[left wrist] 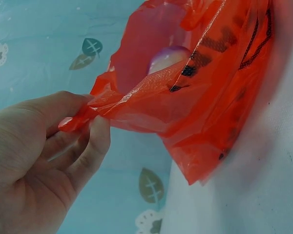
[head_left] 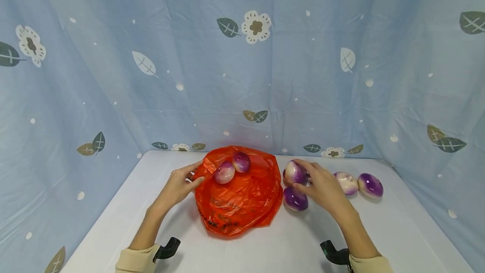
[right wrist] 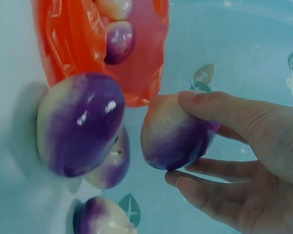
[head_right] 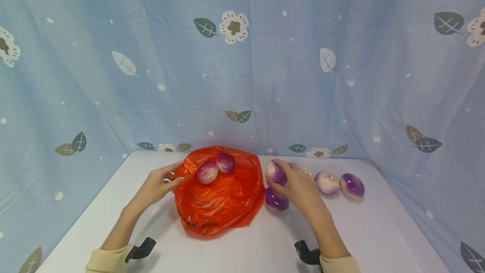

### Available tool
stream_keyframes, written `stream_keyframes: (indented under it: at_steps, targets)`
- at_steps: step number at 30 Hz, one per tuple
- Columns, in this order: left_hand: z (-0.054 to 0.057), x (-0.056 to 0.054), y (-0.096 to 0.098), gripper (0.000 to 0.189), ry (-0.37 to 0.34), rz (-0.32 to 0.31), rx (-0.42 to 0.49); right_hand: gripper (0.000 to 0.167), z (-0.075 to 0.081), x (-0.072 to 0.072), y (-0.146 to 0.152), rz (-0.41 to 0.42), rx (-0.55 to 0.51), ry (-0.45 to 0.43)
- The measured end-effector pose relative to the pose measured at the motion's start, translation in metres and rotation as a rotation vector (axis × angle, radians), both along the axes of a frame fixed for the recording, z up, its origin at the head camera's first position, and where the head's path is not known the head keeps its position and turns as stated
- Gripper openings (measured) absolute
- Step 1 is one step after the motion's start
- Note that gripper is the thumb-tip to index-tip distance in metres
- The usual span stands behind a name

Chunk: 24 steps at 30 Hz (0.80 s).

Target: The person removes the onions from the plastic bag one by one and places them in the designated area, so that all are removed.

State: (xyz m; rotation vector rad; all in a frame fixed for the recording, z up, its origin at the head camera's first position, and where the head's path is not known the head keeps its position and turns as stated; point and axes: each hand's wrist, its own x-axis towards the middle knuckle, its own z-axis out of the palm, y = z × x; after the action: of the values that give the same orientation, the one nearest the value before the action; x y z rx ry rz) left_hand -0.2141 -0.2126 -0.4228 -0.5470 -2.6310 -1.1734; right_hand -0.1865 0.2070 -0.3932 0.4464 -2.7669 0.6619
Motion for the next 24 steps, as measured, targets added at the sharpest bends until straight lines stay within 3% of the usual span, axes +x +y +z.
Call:
stream_keyframes:
  at_steps: [12, 24]
  targets:
    - [0.001, 0.001, 0.000, 0.054, 0.001, -0.004, -0.005, 0.067, -0.005, 0.008, 0.027, -0.007, -0.002, 0.013]
    - [-0.001, 0.000, 0.000, 0.053, 0.005, 0.003, -0.017, 0.066, -0.012, 0.013, 0.043, -0.024, 0.088, 0.019]
